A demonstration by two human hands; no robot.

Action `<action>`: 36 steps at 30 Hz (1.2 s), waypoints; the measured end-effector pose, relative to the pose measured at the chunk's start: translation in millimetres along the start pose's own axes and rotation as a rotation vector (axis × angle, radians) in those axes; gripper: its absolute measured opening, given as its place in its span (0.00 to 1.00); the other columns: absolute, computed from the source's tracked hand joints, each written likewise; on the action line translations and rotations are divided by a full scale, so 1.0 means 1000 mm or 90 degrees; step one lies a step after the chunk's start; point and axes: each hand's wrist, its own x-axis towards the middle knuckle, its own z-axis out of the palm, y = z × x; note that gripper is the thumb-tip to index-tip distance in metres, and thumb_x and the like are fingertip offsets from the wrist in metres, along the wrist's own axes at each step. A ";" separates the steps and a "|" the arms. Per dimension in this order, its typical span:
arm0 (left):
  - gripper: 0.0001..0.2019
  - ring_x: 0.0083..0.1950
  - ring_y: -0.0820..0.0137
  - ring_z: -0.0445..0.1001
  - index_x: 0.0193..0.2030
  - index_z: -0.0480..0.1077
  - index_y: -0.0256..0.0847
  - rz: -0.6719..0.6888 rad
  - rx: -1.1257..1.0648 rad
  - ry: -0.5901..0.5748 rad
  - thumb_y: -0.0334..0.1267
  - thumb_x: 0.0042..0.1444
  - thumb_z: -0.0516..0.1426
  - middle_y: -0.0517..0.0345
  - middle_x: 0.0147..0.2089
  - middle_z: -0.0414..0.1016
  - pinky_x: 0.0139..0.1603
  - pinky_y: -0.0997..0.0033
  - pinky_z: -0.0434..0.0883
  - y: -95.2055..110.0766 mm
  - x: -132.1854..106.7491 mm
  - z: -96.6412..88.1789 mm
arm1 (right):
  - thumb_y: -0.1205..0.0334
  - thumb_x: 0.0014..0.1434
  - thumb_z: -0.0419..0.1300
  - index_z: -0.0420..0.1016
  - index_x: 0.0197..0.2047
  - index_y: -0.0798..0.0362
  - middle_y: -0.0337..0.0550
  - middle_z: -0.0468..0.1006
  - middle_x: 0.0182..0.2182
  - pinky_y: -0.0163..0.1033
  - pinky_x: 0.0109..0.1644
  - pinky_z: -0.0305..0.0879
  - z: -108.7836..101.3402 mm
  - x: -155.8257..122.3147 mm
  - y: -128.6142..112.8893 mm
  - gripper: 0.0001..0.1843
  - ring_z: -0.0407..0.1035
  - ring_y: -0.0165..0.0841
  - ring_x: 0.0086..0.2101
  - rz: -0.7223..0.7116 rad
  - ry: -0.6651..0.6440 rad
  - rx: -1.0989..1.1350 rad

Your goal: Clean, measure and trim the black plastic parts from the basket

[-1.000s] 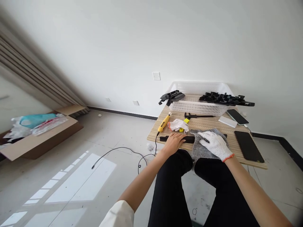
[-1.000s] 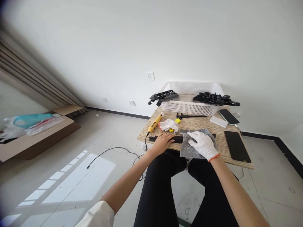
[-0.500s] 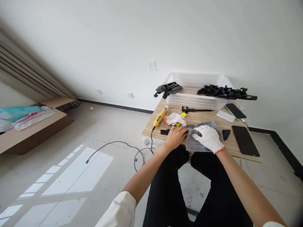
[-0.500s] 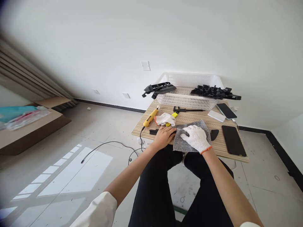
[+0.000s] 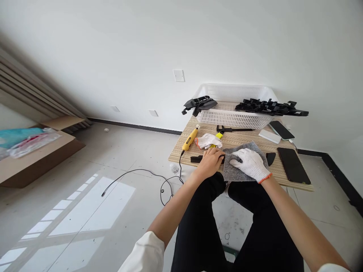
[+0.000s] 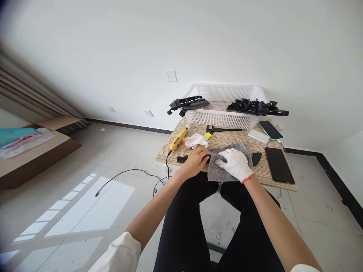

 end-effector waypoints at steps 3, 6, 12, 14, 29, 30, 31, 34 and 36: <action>0.14 0.61 0.58 0.63 0.47 0.73 0.45 -0.042 0.046 0.055 0.29 0.63 0.48 0.50 0.55 0.70 0.63 0.52 0.58 -0.002 0.004 -0.016 | 0.43 0.65 0.55 0.80 0.50 0.48 0.45 0.81 0.45 0.45 0.49 0.65 0.000 -0.001 0.001 0.22 0.73 0.41 0.47 0.001 -0.006 0.002; 0.14 0.63 0.52 0.59 0.39 0.75 0.45 -0.073 0.104 0.040 0.30 0.62 0.49 0.48 0.56 0.66 0.65 0.43 0.53 -0.014 0.012 -0.026 | 0.43 0.64 0.56 0.80 0.50 0.48 0.45 0.81 0.45 0.45 0.51 0.65 0.001 -0.001 0.001 0.22 0.73 0.41 0.47 0.003 -0.011 0.003; 0.16 0.59 0.55 0.65 0.49 0.75 0.41 -0.046 0.128 -0.038 0.28 0.61 0.48 0.45 0.58 0.64 0.64 0.46 0.59 -0.038 0.030 -0.019 | 0.44 0.64 0.57 0.80 0.49 0.48 0.46 0.81 0.45 0.44 0.51 0.64 0.001 -0.002 0.000 0.21 0.73 0.41 0.46 0.008 -0.003 0.011; 0.18 0.59 0.55 0.66 0.53 0.73 0.40 -0.049 0.147 -0.025 0.28 0.61 0.49 0.44 0.61 0.63 0.62 0.49 0.62 -0.040 0.034 -0.016 | 0.45 0.64 0.57 0.80 0.48 0.49 0.45 0.81 0.44 0.43 0.51 0.63 0.000 -0.002 -0.001 0.20 0.72 0.40 0.46 0.010 -0.001 0.017; 0.23 0.73 0.47 0.52 0.64 0.64 0.32 -0.097 0.144 -0.063 0.34 0.64 0.49 0.35 0.75 0.48 0.70 0.44 0.54 -0.050 0.064 0.001 | 0.46 0.64 0.58 0.80 0.47 0.49 0.43 0.81 0.43 0.41 0.47 0.61 -0.004 -0.003 -0.005 0.18 0.72 0.38 0.44 0.023 0.000 0.024; 0.23 0.74 0.45 0.50 0.64 0.64 0.32 -0.107 0.139 -0.080 0.35 0.63 0.49 0.36 0.76 0.45 0.70 0.43 0.53 -0.050 0.068 0.001 | 0.46 0.64 0.58 0.80 0.47 0.49 0.43 0.81 0.43 0.41 0.47 0.61 -0.004 -0.003 -0.005 0.18 0.72 0.39 0.44 0.025 0.001 0.026; 0.24 0.75 0.44 0.48 0.66 0.63 0.33 -0.116 0.131 -0.101 0.35 0.63 0.49 0.37 0.77 0.42 0.71 0.42 0.51 -0.050 0.072 0.001 | 0.46 0.64 0.58 0.80 0.48 0.49 0.43 0.81 0.44 0.42 0.48 0.61 -0.004 -0.003 -0.006 0.18 0.72 0.39 0.44 0.026 0.001 0.028; 0.27 0.77 0.45 0.41 0.69 0.59 0.39 -0.125 0.097 -0.161 0.37 0.63 0.50 0.43 0.78 0.35 0.72 0.41 0.48 -0.050 0.084 0.000 | 0.46 0.64 0.58 0.80 0.48 0.48 0.43 0.81 0.44 0.41 0.49 0.61 -0.005 -0.004 -0.006 0.18 0.72 0.39 0.45 0.026 0.000 0.030; 0.26 0.77 0.45 0.38 0.68 0.61 0.42 -0.116 0.080 -0.176 0.37 0.63 0.51 0.46 0.79 0.35 0.72 0.39 0.48 -0.049 0.085 -0.002 | 0.46 0.64 0.58 0.80 0.48 0.48 0.43 0.81 0.43 0.41 0.48 0.61 -0.006 -0.003 -0.006 0.19 0.72 0.38 0.44 0.028 -0.001 0.028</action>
